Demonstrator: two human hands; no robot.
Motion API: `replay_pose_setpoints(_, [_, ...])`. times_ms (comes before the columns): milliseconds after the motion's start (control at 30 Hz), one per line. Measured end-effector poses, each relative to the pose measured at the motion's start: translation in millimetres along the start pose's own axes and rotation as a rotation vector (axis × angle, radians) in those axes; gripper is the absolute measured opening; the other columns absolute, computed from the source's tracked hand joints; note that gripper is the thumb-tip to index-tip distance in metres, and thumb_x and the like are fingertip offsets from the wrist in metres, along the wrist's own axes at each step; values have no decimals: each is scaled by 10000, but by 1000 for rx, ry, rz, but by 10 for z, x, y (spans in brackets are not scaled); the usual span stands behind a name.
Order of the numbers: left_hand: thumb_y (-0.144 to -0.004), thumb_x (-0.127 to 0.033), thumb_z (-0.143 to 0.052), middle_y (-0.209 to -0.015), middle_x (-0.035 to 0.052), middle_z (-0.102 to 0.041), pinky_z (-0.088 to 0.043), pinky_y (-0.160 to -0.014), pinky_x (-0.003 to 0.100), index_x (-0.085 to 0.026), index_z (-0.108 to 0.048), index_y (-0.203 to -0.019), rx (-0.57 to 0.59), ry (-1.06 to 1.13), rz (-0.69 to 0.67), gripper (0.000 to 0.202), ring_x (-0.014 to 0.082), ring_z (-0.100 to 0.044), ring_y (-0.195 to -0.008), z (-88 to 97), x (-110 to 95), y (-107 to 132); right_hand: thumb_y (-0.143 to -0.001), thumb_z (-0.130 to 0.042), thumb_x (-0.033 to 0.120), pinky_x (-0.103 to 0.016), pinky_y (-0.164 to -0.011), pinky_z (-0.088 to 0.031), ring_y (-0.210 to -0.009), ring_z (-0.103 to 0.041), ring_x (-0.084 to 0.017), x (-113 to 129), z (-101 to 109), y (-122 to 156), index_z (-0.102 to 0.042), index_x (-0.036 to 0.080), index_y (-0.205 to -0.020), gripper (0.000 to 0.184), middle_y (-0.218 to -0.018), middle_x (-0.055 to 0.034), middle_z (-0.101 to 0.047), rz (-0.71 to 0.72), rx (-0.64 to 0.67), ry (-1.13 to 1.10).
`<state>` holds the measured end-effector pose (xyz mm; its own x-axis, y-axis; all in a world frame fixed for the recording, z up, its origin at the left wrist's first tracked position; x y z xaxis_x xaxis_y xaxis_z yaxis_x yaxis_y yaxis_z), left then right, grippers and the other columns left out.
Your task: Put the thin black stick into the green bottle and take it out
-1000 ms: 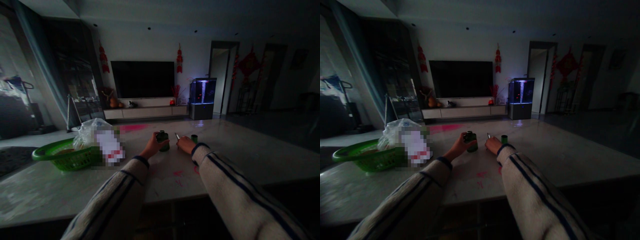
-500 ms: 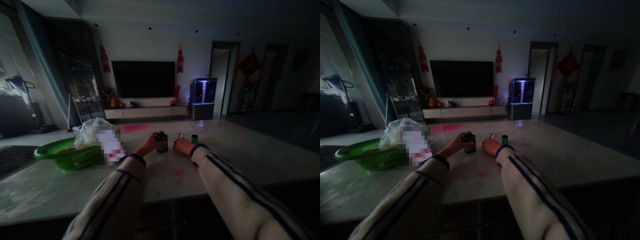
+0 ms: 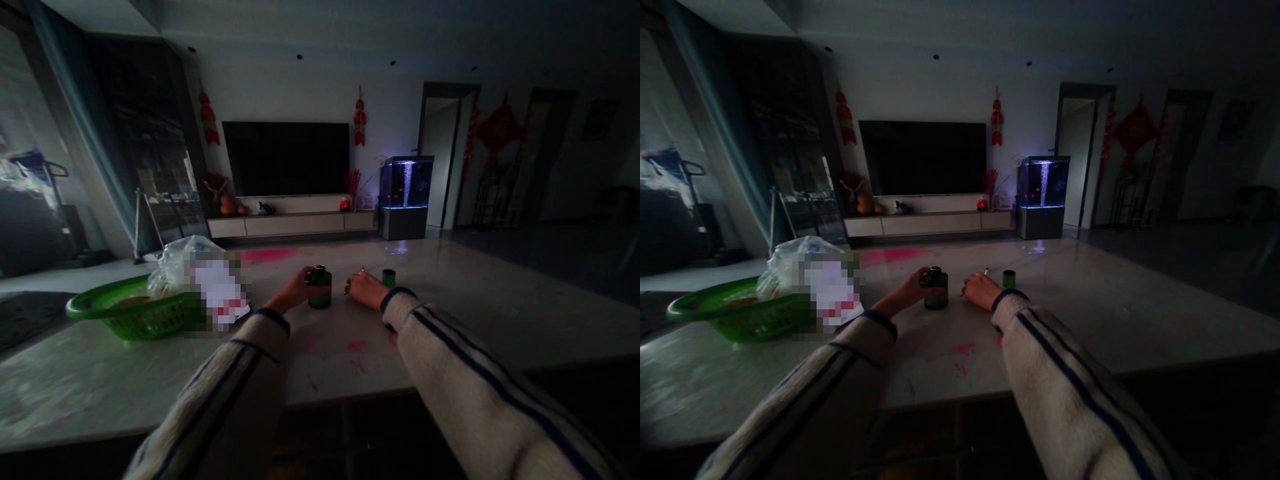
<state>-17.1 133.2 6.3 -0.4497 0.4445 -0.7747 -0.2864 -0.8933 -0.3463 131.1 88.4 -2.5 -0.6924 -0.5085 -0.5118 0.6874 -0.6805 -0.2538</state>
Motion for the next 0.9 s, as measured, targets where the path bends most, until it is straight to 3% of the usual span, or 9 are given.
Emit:
replay_pose_setpoints(100, [-496, -371, -747, -806, 30, -579, -456, -706, 311, -144, -488, -1014, 2, 22, -20, 622, 173, -566, -782, -3, -6, -4, -840, -386, 116, -308, -769, -410, -877, -565, -186, -159, 158, 46, -600, 140, -903, 224, -892, -106, -628, -154, -206, -124])
replay_pose_setpoints(167, [-531, -375, -725, -805, 24, -575, -458, -696, 300, -148, -486, -1007, 8, 48, -31, 579, 163, -564, -771, -7, -40, 9, -834, -409, 146, -288, -785, -415, -858, -568, -165, -332, 278, 125, -586, 157, -912, 194, -900, -91, -629, -295, -411, -302])
replay_pose_setpoints(333, [-557, -331, -706, -778, 10, -557, -457, -678, 284, -145, -493, -965, 14, 72, -31, 496, 159, -557, -769, -20, -174, 82, -774, -500, 296, -255, -665, -475, -690, -595, -120, -871, 370, 464, -537, 181, -833, 134, -794, -33, -631, -646, -1066, -1041])
replay_pose_setpoints(433, [-554, -313, -701, -782, 10, -546, -450, -687, 289, -139, -483, -962, 32, 74, -23, 494, 159, -549, -772, -44, -219, 112, -712, -558, 327, -229, -569, -484, -577, -585, -90, -1060, 292, 579, -497, 173, -775, 177, -736, -5, -631, -767, -1328, -1475])
replay_pose_setpoints(500, [-552, -304, -697, -783, 9, -544, -447, -693, 290, -139, -479, -962, 47, 67, -16, 493, 159, -545, -775, -60, -228, 118, -677, -588, 303, -210, -520, -476, -505, -563, -73, -1100, 264, 608, -487, 168, -736, 178, -675, 16, -627, -833, -1384, -1642])
replay_pose_setpoints(633, [-550, -277, -693, -793, 9, -556, -451, -703, 294, -142, -482, -980, 59, 90, -18, 497, 162, -552, -782, -73, -224, 106, -661, -590, 252, -189, -483, -473, -449, -542, -62, -1067, 269, 618, -487, 165, -689, 138, -575, 44, -606, -892, -1363, -1812])
replay_pose_setpoints(900, [-560, -244, -679, -823, 19, -568, -458, -718, 312, -142, -477, -1008, 112, 118, -6, 503, 164, -560, -787, -109, -225, 129, -650, -611, 271, -184, -478, -472, -447, -541, -58, -1014, 326, 580, -502, 165, -697, 160, -593, 47, -612, -848, -1312, -1835])
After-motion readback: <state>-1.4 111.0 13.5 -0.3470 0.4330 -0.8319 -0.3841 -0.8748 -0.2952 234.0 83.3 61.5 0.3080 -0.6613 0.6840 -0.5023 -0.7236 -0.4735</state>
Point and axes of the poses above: each hand's wrist, its own y-axis away from the middle knuckle, its own z-axis out of the back of the hand, x = y × z, the point moved 6 cm from there along -y, towards the middle knuckle
